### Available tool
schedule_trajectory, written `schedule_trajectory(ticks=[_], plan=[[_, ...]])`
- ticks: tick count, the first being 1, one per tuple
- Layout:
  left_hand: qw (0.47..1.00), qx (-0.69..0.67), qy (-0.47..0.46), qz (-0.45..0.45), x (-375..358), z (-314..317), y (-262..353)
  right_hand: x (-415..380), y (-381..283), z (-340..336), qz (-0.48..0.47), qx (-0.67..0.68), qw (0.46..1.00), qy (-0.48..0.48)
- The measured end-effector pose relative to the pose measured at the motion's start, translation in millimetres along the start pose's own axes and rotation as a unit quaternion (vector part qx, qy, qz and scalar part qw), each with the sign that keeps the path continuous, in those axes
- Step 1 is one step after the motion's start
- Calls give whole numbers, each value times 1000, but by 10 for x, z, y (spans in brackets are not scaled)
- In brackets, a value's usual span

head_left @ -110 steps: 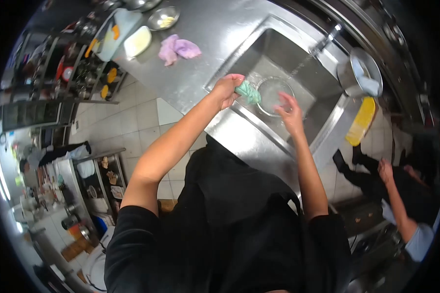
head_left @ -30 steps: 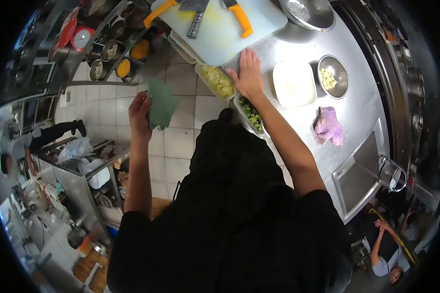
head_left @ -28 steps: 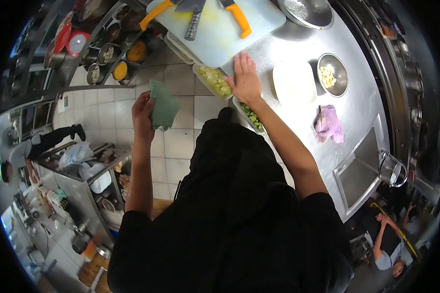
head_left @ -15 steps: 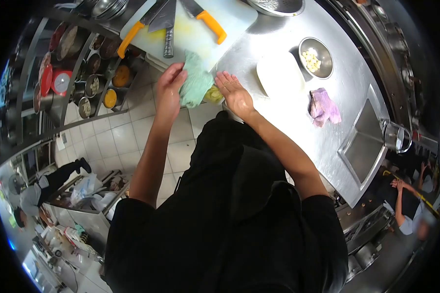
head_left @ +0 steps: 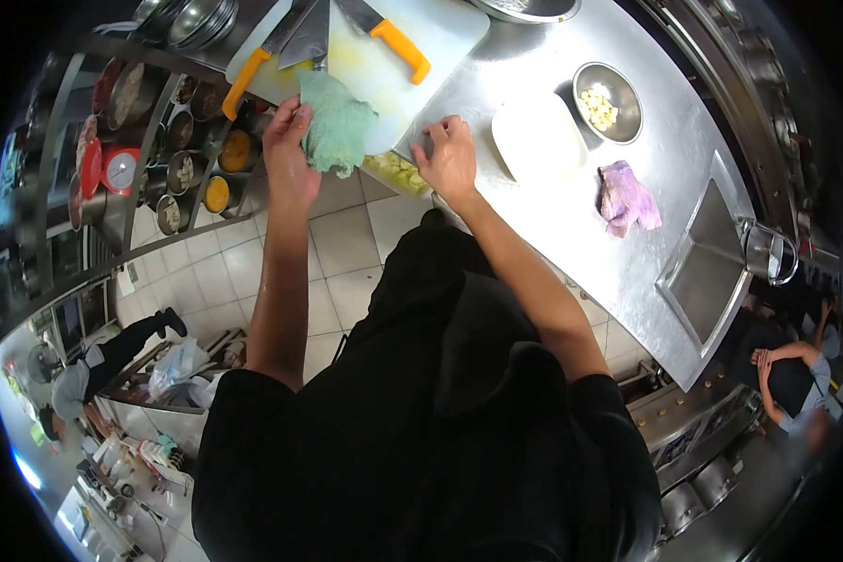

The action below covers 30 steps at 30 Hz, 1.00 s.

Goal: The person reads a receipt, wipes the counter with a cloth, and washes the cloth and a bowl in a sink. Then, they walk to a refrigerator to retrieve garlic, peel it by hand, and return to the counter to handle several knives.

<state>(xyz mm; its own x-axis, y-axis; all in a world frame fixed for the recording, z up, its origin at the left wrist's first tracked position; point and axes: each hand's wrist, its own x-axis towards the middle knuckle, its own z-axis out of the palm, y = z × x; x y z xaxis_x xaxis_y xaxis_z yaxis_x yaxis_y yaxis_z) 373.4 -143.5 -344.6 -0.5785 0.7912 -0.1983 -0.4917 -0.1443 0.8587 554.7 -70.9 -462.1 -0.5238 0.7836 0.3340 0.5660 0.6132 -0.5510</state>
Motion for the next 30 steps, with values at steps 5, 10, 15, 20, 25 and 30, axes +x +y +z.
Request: schedule_trajectory(ticks=[5,10,15,20,25,30], plan=[[1000,-1,8,9,-71,-184,-135,245,8,139,82,-65,994,-31],[998,53,18,33,-140,-259,-172,219,99,-72,46,-28,996,-66],[975,180,40,125,-189,-287,-175,-101,171,-541,-20,-41,982,-183],[959,243,18,146,-168,-172,-226,-259,40,-428,-49,-27,997,-60],[981,160,-34,101,-76,166,-294,-431,164,-106,-138,-74,984,-85],[996,37,-77,-24,181,415,-646,-607,410,-150,-208,-39,976,-61]])
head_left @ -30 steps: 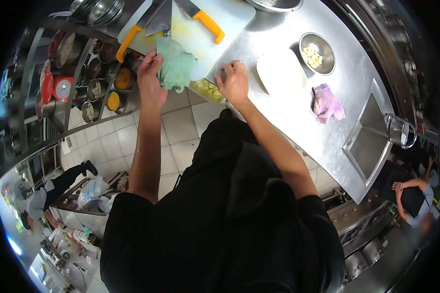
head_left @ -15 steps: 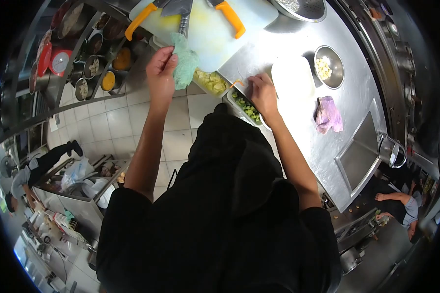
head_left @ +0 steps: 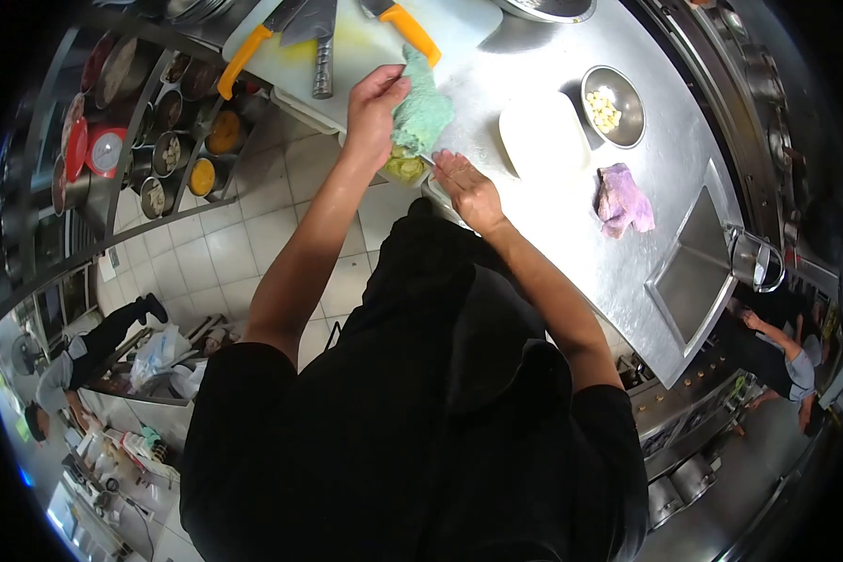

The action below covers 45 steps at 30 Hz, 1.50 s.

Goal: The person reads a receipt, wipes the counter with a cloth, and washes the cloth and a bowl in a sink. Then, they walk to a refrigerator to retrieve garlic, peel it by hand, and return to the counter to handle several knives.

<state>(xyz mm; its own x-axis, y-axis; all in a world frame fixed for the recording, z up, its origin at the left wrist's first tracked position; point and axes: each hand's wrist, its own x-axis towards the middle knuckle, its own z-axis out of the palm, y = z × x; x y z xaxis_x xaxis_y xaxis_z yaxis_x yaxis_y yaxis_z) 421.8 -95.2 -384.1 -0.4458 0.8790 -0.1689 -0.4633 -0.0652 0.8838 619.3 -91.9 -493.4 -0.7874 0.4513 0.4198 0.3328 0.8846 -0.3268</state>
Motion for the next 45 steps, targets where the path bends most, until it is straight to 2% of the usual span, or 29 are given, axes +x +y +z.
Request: schedule_trajectory(ticks=[2,4,5,6,7,10,15,16,17,21,23,24,26,27,28,30,31,32,33,34,35,37,38,39,40,41,43,44,45], plan=[[996,-69,-26,-59,49,145,-31,-60,-5,-53,-3,7,1000,14],[998,-39,-25,-51,125,76,-331,-137,-38,-139,-2,21,1000,0],[978,201,-2,47,122,-4,-465,-188,-55,-175,1,20,1000,0],[892,428,20,147,155,-52,-527,-225,-43,-210,-15,13,1000,11],[855,481,20,194,96,-60,-484,-227,-5,-243,-28,4,999,23],[835,496,20,237,-78,-38,-360,-323,37,-355,-43,29,998,22],[862,442,-16,248,-255,113,-511,-575,148,-504,-17,29,999,9],[930,332,-38,154,-305,174,-579,-613,163,-609,-19,33,999,25],[973,215,-62,52,-374,249,-655,-688,186,-712,-19,34,998,40],[973,202,-108,31,-748,663,-879,-1240,462,-1083,-15,27,998,50],[928,317,-190,46,-941,1001,-890,-1594,640,-1338,-4,-5,999,36],[926,317,-200,52,-1025,1211,-966,-1795,748,-1468,0,-27,999,19],[928,313,-203,-6,-1146,1740,-1169,-2356,1029,-1635,5,-65,998,0],[898,390,-201,-35,-1151,2003,-1287,-2646,1158,-1684,63,-32,997,17],[897,385,-217,-19,-1150,2191,-1509,-2978,1298,-1705,120,3,992,36],[798,519,-191,240,-1060,2497,-2058,-3616,1673,-1914,151,-23,988,39],[800,532,-188,205,-1051,2683,-2180,-3677,1749,-2441,99,-80,992,-13],[752,574,-200,255,-1032,2803,-2274,-3857,1867,-2803,110,-103,989,-1],[698,613,-207,306,-1004,2880,-2361,-4061,1984,-3113,200,-86,973,72],[721,613,-172,274,-987,2913,-2489,-4283,2094,-3345,287,-62,944,151],[737,616,-140,240,-949,2923,-2601,-4606,2311,-3520,430,38,866,253],[741,617,-125,232,-850,2888,-2632,-4723,2358,-4481,408,-38,817,407],[729,624,-143,241,-928,3021,-2506,-4861,2417,-4977,366,-210,824,379],[813,542,-147,151,-1032,3191,-2324,-4975,2466,-5401,376,-239,790,421],[882,447,-141,55,-1106,3379,-2206,-5124,2595,-5757,378,-225,760,478],[881,448,-140,61,-1122,3536,-2139,-5266,2755,-6067,395,-139,729,541],[893,411,-185,10,-1163,3676,-1991,-5591,3307,-6520,391,-86,711,578],[892,419,-169,12,-1253,3771,-1945,-5866,3797,-6622,393,17,722,570],[894,411,-169,64,-1333,3930,-1933,-6049,4188,-6622,457,51,708,536]])
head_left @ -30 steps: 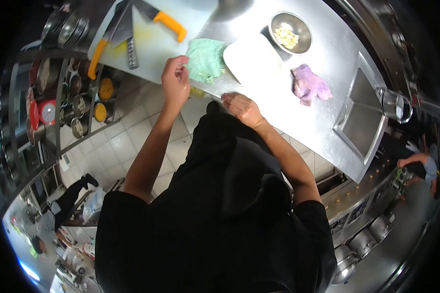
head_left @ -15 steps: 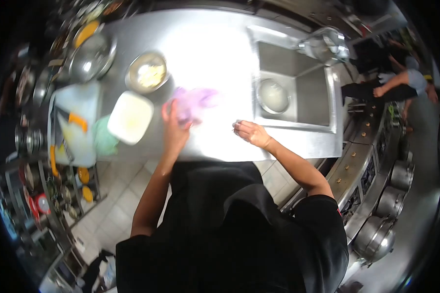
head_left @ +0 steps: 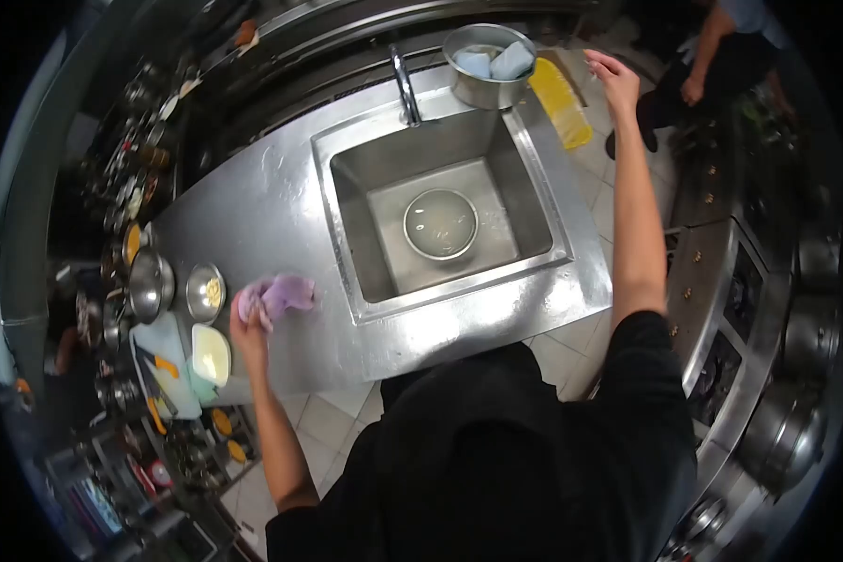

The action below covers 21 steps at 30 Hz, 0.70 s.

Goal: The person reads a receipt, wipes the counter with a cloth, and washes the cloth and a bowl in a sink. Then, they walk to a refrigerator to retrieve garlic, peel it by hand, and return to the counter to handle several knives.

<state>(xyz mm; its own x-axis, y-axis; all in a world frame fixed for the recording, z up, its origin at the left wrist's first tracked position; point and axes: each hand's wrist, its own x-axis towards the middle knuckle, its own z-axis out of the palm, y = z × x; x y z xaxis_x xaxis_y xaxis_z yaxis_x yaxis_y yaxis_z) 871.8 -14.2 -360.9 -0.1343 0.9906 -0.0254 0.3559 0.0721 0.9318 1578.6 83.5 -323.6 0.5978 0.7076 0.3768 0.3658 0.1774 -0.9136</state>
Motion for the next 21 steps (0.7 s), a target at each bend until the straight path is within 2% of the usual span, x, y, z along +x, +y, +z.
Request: schedule_trajectory(ticks=[1,2,3,5,6,7,8,9,10,11,12,13,14,16,17,19,20,21], plan=[[999,3,20,47,-8,91,116,-25,179,39,9,10,1000,-11],[999,21,5,30,-9,157,204,-39,283,107,-4,-231,973,18],[999,33,-4,38,28,261,285,-41,376,211,-24,-457,888,47],[995,50,10,80,53,610,513,-375,511,472,-148,-404,901,48],[992,54,33,112,47,861,697,-683,742,777,-33,-208,977,29],[999,24,-17,36,66,1019,873,-1065,881,1087,94,-8,996,4],[997,-9,-67,-36,124,1184,989,-1328,623,1334,368,84,918,-124],[996,34,-81,12,208,1395,1017,-1510,963,1621,472,187,834,-216],[990,78,-99,59,278,1613,1051,-1609,1072,1911,557,309,749,-182],[988,101,-109,52,300,1833,1177,-1675,1126,2146,630,416,640,-141],[984,123,-119,42,318,2045,1280,-1625,1198,2297,548,491,645,-206],[987,85,-132,22,389,2253,1210,-1619,1252,2389,459,558,638,-264],[988,47,-147,3,489,2426,1106,-1624,1137,2415,469,557,632,-264],[982,59,-181,-10,652,2755,1017,-1430,732,2300,280,463,743,-394],[980,59,-188,-14,689,2901,1076,-1421,741,2191,284,462,745,-389],[956,202,-207,-55,786,3145,1268,-1408,675,1915,211,241,837,-444],[955,200,-212,-55,854,3245,1218,-1533,565,1778,186,224,861,-417],[951,200,-236,14,890,3344,1116,-1652,512,1731,191,221,862,-414]])
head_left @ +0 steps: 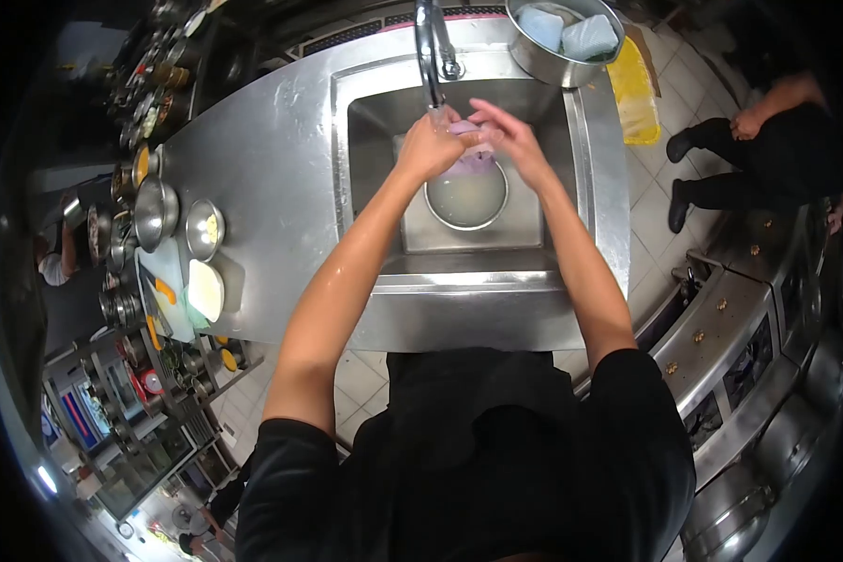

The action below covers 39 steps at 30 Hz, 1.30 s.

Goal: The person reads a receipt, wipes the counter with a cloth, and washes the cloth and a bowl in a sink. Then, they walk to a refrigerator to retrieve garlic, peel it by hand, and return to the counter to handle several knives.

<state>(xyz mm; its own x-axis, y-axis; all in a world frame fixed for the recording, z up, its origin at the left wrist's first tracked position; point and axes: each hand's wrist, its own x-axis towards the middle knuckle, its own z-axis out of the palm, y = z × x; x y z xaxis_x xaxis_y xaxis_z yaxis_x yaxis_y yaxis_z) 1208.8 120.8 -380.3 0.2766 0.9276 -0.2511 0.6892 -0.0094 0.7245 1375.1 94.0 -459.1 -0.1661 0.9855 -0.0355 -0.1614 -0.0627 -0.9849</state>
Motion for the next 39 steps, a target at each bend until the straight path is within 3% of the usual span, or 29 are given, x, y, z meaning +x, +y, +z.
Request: schedule_trajectory(ticks=[1,2,3,4,6,7,8,10,12,13,16,18,20,21,22,24,26,28,30,32,36,38,39], plan=[[998,16,-10,68,72,85,-29,-84,49,67,-51,-47,997,20],[998,14,-17,63,149,139,-70,-142,91,129,-100,-93,990,40],[988,48,-29,141,186,122,-48,-142,115,161,-161,-134,974,89],[972,83,-41,217,180,98,-36,-132,125,163,-156,-128,975,91],[968,154,-40,193,154,-2,22,-38,100,182,-100,-269,954,80],[978,152,6,144,128,-64,26,35,-16,189,28,-306,952,1],[983,150,55,93,98,-129,20,73,-97,227,26,-299,954,-3],[976,184,91,72,141,-211,-326,198,-206,348,-86,-314,945,-38],[987,-102,122,4,48,-348,-452,315,-245,519,-106,-334,935,-42],[976,-179,117,-42,6,-368,-462,358,-265,604,-121,-362,923,-37],[961,-205,154,-104,-81,-361,-339,349,-322,792,-180,-265,947,-30],[959,-214,167,-86,-111,-355,-249,304,-218,875,-154,-232,960,-22],[969,-222,86,-70,-95,-317,-262,245,-19,888,-119,-199,973,-7],[969,-222,83,-71,-106,-307,-277,253,97,813,-78,-115,990,-35],[986,-153,55,-34,-111,-320,-302,272,177,719,-37,-30,997,-61],[999,-10,0,45,-87,-366,-345,286,266,444,-39,-15,998,-55],[998,31,-29,44,-34,-329,-421,268,277,228,42,20,999,-19],[987,126,-91,46,-81,-296,-288,226,98,158,12,-10,1000,-22],[984,151,-83,52,-66,-214,-232,179,-227,101,-20,-42,999,-25],[988,149,-31,11,67,-51,-381,55,-625,136,-40,-210,977,0],[982,186,19,-16,227,299,-714,-184,-881,85,12,-197,975,99],[979,195,53,8,203,434,-787,-325,-1054,20,-36,-122,989,81],[981,188,49,4,196,492,-816,-339,-1065,-46,-114,-172,975,84]])
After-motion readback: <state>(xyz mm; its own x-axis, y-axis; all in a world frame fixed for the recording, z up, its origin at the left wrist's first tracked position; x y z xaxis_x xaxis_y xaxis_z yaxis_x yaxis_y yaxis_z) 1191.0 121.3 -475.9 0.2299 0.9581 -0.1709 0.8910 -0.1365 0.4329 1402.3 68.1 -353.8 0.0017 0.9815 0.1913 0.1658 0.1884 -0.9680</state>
